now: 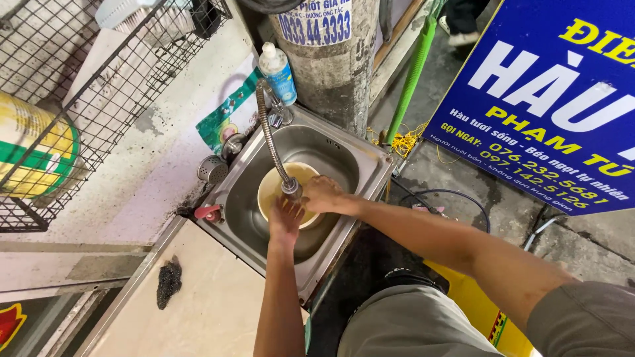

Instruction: The recorder washes their hands, slices several pineapples on a cutting board, places the slices into a bucket, and then thoroughly washes out an empty bucket at the sink.

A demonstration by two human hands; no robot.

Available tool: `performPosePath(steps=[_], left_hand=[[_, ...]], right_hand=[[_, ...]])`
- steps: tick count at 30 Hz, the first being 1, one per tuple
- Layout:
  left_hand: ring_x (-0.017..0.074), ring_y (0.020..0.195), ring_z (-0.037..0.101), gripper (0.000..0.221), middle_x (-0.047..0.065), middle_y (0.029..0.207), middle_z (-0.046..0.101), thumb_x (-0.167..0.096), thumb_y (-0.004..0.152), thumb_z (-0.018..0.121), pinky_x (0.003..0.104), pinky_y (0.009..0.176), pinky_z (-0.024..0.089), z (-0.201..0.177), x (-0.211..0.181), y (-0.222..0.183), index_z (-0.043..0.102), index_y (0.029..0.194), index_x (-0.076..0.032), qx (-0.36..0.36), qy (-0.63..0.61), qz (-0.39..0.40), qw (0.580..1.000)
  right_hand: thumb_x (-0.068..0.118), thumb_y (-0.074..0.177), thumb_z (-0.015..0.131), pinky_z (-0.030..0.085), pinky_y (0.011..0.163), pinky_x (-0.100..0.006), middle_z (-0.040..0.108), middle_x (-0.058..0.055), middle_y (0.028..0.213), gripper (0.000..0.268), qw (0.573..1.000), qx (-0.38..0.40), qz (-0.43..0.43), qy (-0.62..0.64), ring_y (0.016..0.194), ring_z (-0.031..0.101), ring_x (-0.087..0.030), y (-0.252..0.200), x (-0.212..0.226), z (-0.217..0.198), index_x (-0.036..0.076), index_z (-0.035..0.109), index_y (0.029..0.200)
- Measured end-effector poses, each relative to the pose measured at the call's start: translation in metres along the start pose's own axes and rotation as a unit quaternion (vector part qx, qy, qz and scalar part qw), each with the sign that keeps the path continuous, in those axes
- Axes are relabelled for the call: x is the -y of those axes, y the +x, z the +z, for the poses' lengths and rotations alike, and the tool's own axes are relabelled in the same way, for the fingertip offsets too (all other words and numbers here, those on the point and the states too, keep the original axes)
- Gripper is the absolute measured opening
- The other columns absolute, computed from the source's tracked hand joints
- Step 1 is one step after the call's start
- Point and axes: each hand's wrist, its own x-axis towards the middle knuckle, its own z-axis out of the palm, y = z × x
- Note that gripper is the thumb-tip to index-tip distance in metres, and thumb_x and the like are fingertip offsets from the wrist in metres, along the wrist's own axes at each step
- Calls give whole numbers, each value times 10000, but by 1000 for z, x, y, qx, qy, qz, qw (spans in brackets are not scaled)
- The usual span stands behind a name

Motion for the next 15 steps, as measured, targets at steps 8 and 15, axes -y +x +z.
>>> performPosePath(steps=[8,15], left_hand=[[95,826,642,252,-50,976,675,-270,1024,457,370,876,557,-20,34,84,652,1160,-187,42,-96,-45,993],[58,588,564,162,-55,747,603,-246,1035,512,178,497,459,-24,34,98,631,963,-162,114,-210,-100,966]], right_hand=[[455,825,750,445,973,-499,693,-188,1165,532,981,-156,-54,104,1125,621,-404,1,25,-26,146,663,1250],[323,800,778,545,933,-394,770,-48,1059,276,983,-55,-81,156,1037,716,-262,9,29,-53,191,762,1042]])
